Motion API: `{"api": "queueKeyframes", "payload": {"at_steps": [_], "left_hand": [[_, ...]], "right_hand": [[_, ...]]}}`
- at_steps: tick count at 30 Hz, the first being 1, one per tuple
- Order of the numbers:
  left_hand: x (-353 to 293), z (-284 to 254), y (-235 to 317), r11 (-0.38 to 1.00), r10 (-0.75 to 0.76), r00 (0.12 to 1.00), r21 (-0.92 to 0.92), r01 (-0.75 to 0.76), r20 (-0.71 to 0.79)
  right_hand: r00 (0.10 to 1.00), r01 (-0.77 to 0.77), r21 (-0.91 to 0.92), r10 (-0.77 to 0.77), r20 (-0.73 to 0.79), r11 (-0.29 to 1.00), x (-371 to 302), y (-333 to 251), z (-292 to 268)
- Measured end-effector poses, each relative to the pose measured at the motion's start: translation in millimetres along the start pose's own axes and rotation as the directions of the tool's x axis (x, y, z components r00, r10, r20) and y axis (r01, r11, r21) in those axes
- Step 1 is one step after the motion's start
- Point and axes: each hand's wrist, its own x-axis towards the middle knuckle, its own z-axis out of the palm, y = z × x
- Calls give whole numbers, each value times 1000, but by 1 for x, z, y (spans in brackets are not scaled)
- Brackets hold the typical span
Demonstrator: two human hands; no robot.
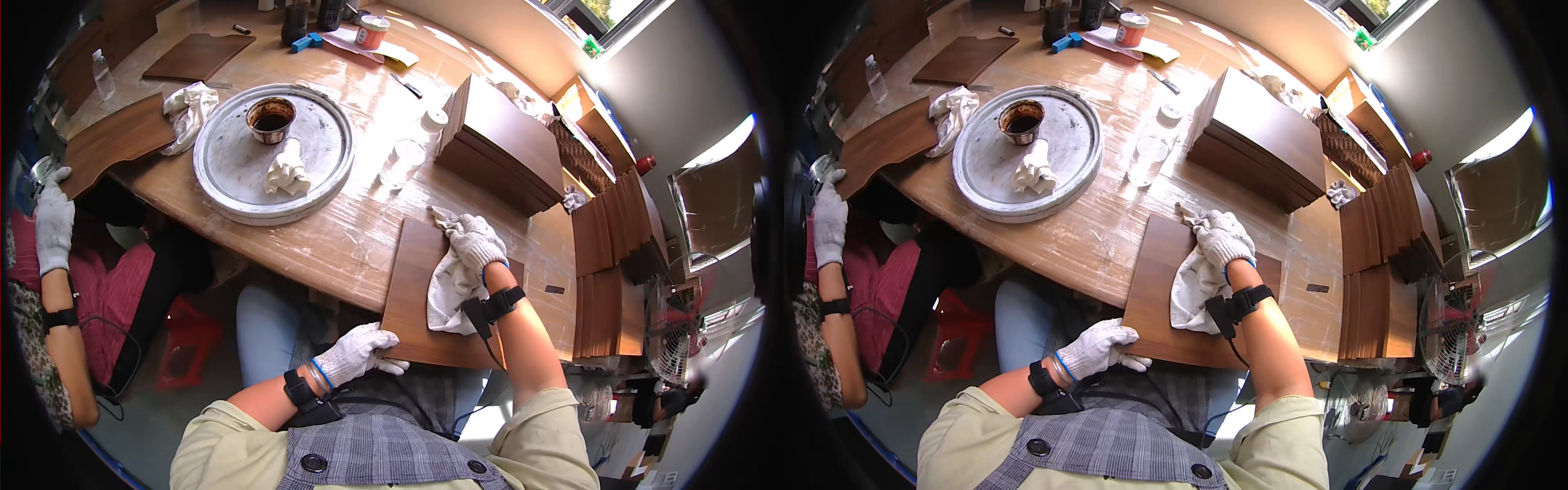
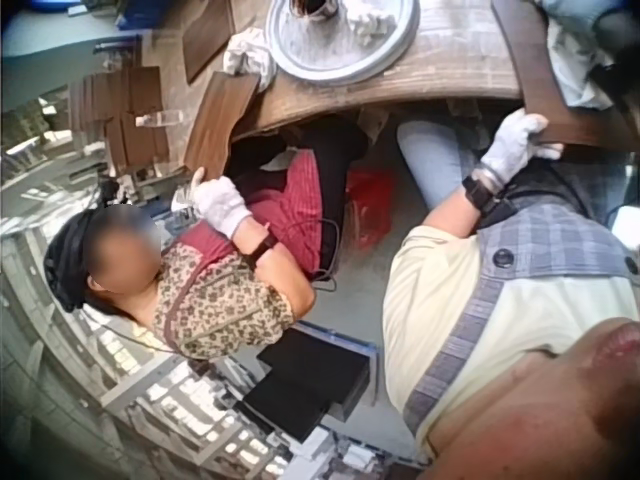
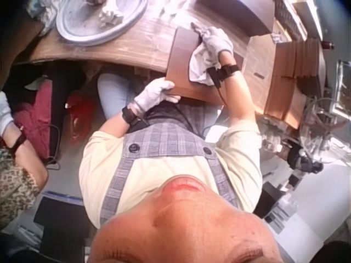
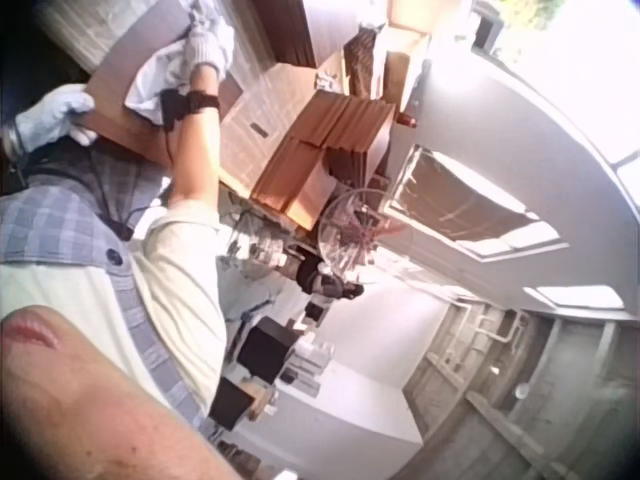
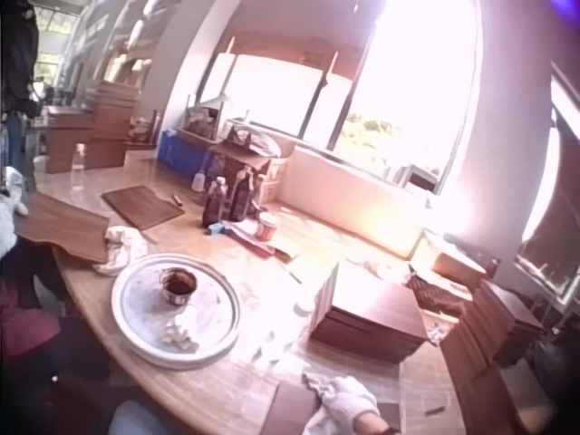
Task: Cleaning and scraping wood furniture panels using a cloth, liquid, and a small scraper.
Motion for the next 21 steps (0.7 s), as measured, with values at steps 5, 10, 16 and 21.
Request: {"api": "queueKeyframes", "payload": {"at_steps": [5,10,16,21], "left_hand": [[-2,-2,2,1000,-7,1000,-12,7,-9],[4,-1,-2,1000,14,1000,5,-14,-7],[1,-2,3,999,-27,1000,27,26,16],[-2,-2,-2,1000,17,999,7,-18,39]], "right_hand": [[995,102,-34,-102,-20,994,3,-25,0],[997,17,-10,-18,-79,1000,-3,-5,6],[853,479,16,-461,-245,878,-57,-52,34],[835,550,187,-542,-97,814,-130,-37,30]]}}
